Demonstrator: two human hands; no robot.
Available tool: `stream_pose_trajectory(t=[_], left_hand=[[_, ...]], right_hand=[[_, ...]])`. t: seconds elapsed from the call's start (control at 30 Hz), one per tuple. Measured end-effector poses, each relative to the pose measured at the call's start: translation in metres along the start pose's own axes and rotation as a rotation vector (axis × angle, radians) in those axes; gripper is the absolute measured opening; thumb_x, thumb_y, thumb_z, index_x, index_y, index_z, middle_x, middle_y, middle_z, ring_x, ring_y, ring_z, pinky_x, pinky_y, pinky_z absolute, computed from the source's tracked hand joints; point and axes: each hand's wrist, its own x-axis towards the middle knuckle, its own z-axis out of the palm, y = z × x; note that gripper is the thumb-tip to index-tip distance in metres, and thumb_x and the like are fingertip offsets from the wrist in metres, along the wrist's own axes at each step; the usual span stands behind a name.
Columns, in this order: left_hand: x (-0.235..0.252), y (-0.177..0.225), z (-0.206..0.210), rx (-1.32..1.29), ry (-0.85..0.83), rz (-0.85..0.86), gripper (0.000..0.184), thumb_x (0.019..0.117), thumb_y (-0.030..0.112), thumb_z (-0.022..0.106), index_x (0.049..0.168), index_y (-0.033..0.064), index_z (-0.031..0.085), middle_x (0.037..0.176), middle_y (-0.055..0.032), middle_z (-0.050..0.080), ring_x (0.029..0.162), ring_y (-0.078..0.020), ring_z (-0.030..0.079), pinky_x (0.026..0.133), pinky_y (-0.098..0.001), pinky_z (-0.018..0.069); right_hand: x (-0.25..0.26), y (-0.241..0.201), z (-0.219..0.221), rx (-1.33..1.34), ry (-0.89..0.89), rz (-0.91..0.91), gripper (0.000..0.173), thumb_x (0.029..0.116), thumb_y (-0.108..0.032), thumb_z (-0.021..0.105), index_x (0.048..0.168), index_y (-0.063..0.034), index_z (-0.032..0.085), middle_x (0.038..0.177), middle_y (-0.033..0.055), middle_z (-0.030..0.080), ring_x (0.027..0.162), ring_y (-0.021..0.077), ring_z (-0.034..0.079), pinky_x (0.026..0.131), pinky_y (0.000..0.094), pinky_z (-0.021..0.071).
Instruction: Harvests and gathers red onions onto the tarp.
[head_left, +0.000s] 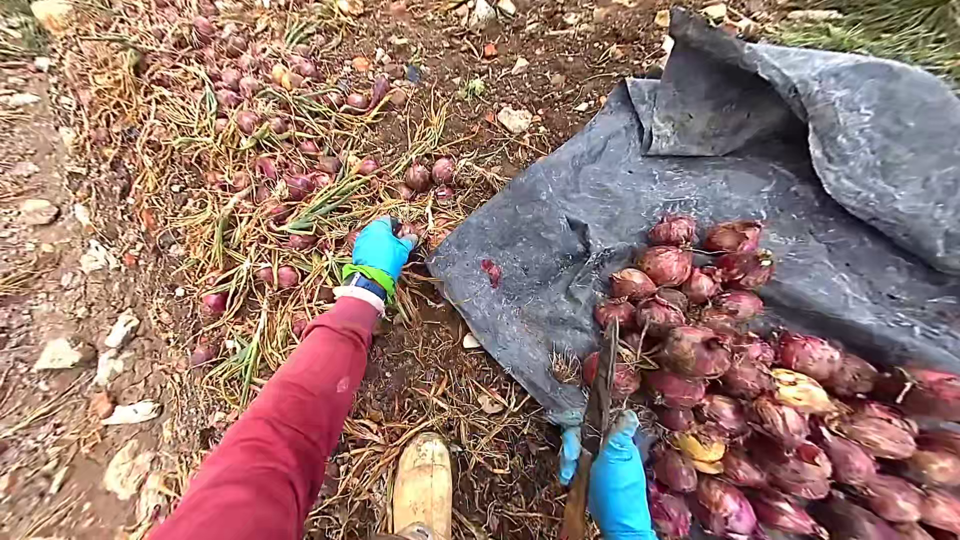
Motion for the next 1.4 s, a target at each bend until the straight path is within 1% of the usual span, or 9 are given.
stream_pose_trajectory(t=[0.1, 0.3, 0.4, 0.5, 0.67, 0.9, 1.1, 1.3, 1.4], left_hand=[[0.053, -0.002, 0.033, 0.164, -0.11, -0.043, 0.087, 0.0721, 0.056, 0.087, 0.138, 0.0064, 0.06, 0.142, -0.0258, 0.055, 0.124, -0.0435, 0.061, 0.097, -0.0652, 0.0541], [0.057, -0.011, 0.04, 0.272, -0.153, 0.308, 0.077, 0.0607, 0.032, 0.095, 0.131, 0.0192, 0.066, 0.136, -0.0196, 0.061, 0.123, -0.0404, 0.061, 0.095, -0.064, 0.0546], [-0.013, -0.014, 0.026, -0.109, -0.332, 0.39, 0.076, 0.0722, 0.025, 0.093, 0.141, 0.0218, 0.06, 0.132, -0.0089, 0.068, 0.121, -0.0258, 0.066, 0.103, -0.0562, 0.0539], [-0.091, -0.003, 0.014, -0.226, -0.587, 0.425, 0.08, 0.0774, 0.025, 0.091, 0.148, 0.0327, 0.055, 0.13, 0.0007, 0.071, 0.118, -0.0151, 0.068, 0.105, -0.0478, 0.0555], [-0.159, 0.002, 0.006, 0.011, -0.84, 0.604, 0.028, 0.0952, 0.042, 0.074, 0.112, 0.0203, 0.073, 0.097, 0.0006, 0.075, 0.092, -0.0159, 0.071, 0.086, -0.0468, 0.0583], [-0.161, 0.03, -0.02, 0.387, -0.756, 0.919, 0.024, 0.1016, 0.043, 0.064, 0.105, 0.0231, 0.076, 0.097, -0.0002, 0.074, 0.093, -0.0198, 0.071, 0.083, -0.0501, 0.0564], [-0.166, 0.037, -0.01, 0.007, -0.567, 0.521, 0.021, 0.1018, 0.035, 0.066, 0.11, 0.0179, 0.075, 0.083, -0.0012, 0.074, 0.075, -0.0159, 0.07, 0.075, -0.0457, 0.0599], [-0.237, 0.102, -0.004, 0.434, -0.836, 0.85, 0.034, 0.1061, 0.041, 0.049, 0.108, 0.0155, 0.071, 0.102, -0.0085, 0.072, 0.099, -0.0304, 0.07, 0.082, -0.0591, 0.0544], [-0.196, 0.096, 0.007, 0.298, -0.621, 0.633, 0.032, 0.1026, 0.042, 0.053, 0.107, 0.0179, 0.074, 0.103, -0.0061, 0.074, 0.099, -0.0277, 0.071, 0.083, -0.0577, 0.0558]], right_hand=[[-0.005, 0.023, 0.03, -0.031, -0.089, 0.128, 0.089, 0.1023, -0.068, 0.007, 0.103, -0.0009, 0.067, 0.056, 0.0088, 0.06, 0.04, 0.0209, 0.057, 0.037, 0.0384, 0.0529], [0.006, 0.046, 0.062, 0.035, -0.202, 0.286, 0.098, 0.0981, -0.074, 0.003, 0.107, 0.0004, 0.065, 0.061, 0.0123, 0.062, 0.046, 0.0242, 0.061, 0.043, 0.0404, 0.0571], [0.024, 0.046, 0.076, 0.095, -0.281, 0.372, 0.097, 0.1014, -0.066, -0.003, 0.118, 0.0015, 0.065, 0.062, 0.0121, 0.06, 0.047, 0.0231, 0.059, 0.043, 0.0397, 0.0556], [0.035, 0.031, 0.09, 0.122, -0.402, 0.269, 0.092, 0.095, -0.08, 0.026, 0.115, 0.0011, 0.065, 0.063, 0.0075, 0.06, 0.047, 0.0188, 0.059, 0.044, 0.0354, 0.0558], [0.036, -0.011, 0.087, -0.054, -0.364, -0.01, 0.081, 0.0849, -0.086, 0.047, 0.078, -0.0075, 0.065, 0.06, 0.006, 0.062, 0.047, 0.0171, 0.06, 0.045, 0.0336, 0.0547], [0.003, -0.031, 0.04, -0.275, -0.385, -0.124, 0.079, 0.0955, -0.079, 0.033, 0.083, -0.0107, 0.071, 0.054, 0.0019, 0.055, 0.042, 0.0136, 0.051, 0.04, 0.0321, 0.0457], [-0.017, -0.021, 0.012, -0.151, -0.258, 0.003, 0.092, 0.0916, -0.086, 0.022, 0.095, -0.0059, 0.068, 0.058, 0.0074, 0.057, 0.042, 0.0197, 0.054, 0.04, 0.0363, 0.0512], [-0.004, -0.026, 0.014, -0.393, -0.388, -0.066, 0.09, 0.0872, -0.09, 0.019, 0.083, -0.0126, 0.064, 0.058, 0.0038, 0.058, 0.044, 0.0182, 0.055, 0.04, 0.0362, 0.0495], [0.007, -0.031, 0.014, -0.144, -0.17, -0.146, 0.093, 0.0911, -0.086, 0.015, 0.093, -0.0083, 0.067, 0.056, 0.0041, 0.057, 0.04, 0.0171, 0.053, 0.037, 0.0348, 0.0493]])
